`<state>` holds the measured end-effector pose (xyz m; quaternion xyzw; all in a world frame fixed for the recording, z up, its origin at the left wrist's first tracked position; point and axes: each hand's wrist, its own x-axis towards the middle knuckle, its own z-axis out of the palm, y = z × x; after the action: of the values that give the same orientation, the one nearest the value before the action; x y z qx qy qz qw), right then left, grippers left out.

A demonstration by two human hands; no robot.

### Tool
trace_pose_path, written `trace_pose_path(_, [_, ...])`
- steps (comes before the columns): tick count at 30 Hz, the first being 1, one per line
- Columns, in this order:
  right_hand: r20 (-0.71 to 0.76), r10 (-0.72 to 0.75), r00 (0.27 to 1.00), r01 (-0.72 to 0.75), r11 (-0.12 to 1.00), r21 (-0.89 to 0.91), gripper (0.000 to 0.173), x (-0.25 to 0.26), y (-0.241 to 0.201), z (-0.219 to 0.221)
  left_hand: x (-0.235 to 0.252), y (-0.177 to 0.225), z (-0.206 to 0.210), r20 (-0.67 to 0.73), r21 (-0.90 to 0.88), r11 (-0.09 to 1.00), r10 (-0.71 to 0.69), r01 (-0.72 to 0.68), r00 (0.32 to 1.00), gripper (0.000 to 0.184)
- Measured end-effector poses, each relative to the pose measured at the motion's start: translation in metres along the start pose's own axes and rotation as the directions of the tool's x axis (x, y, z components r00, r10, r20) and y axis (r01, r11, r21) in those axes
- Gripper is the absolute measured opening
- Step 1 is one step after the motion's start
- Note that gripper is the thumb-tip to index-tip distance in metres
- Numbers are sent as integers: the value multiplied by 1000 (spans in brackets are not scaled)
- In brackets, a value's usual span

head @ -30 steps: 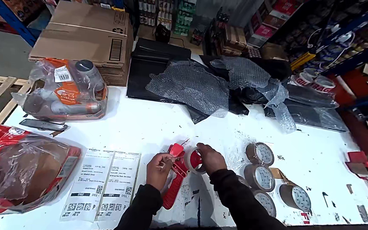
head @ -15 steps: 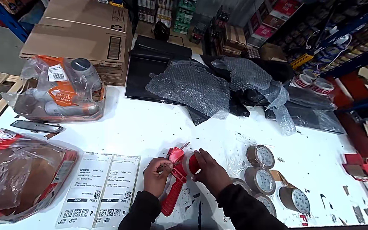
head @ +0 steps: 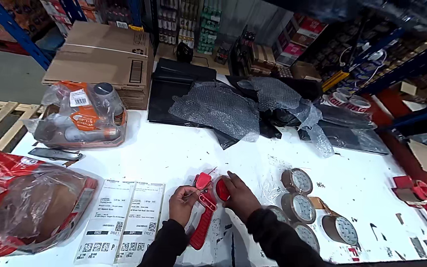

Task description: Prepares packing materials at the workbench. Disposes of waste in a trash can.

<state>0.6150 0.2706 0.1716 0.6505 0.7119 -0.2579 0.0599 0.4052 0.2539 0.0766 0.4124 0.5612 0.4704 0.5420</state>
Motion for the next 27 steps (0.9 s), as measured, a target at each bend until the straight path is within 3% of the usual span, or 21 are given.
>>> trace_pose_path(2, [-308,-22,951,53,994,91,62,-36,-3,24,-3,-2,0,-13,-2,1000,-12,12,1000,18])
trace_pose_path(3, [-331,31,943,38,979,200,53,-56,-7,37,-5,-1,0,-16,-12,1000,-21,21,1000,18])
trace_pose_path(5, [-125,161,979,-62,818,572,51,-86,-15,69,-12,1,1,-29,-44,998,-55,54,998,17])
trace_pose_path(7, [208,209,956,-279,415,866,49,-86,-22,98,-16,0,2,-46,-80,993,-91,87,995,16])
trace_pose_path(8, [307,217,927,-348,188,918,44,-76,-29,107,-15,0,3,-46,-90,991,-101,96,994,16])
trace_pose_path(10, [410,246,878,-373,-183,910,27,-48,-44,111,-13,1,5,-49,-98,991,-95,90,994,15])
trace_pose_path(11, [429,289,856,-350,-287,892,22,-38,-53,110,-15,1,6,-58,-85,995,-66,61,996,15])
trace_pose_path(12, [434,342,834,-328,-325,887,20,-32,-60,109,-18,-1,7,-74,-47,999,5,-8,997,13])
trace_pose_path(14, [400,408,821,-298,-292,909,20,-30,-65,106,-21,-7,8,-72,95,968,240,-233,968,11])
trace_pose_path(17, [371,435,820,-294,-236,926,19,-39,-57,105,-27,-15,12,21,292,797,547,-528,837,12])
trace_pose_path(19, [363,435,824,-284,-238,929,19,-47,-52,103,-33,-20,14,39,329,746,603,-580,797,14])
trace_pose_path(24, [320,407,855,-263,-190,946,17,-61,-40,85,-42,2,23,21,284,804,540,-523,841,14])
trace_pose_path(27, [266,390,882,-231,-134,964,14,-69,-34,78,-48,23,30,72,329,701,650,-633,757,17])
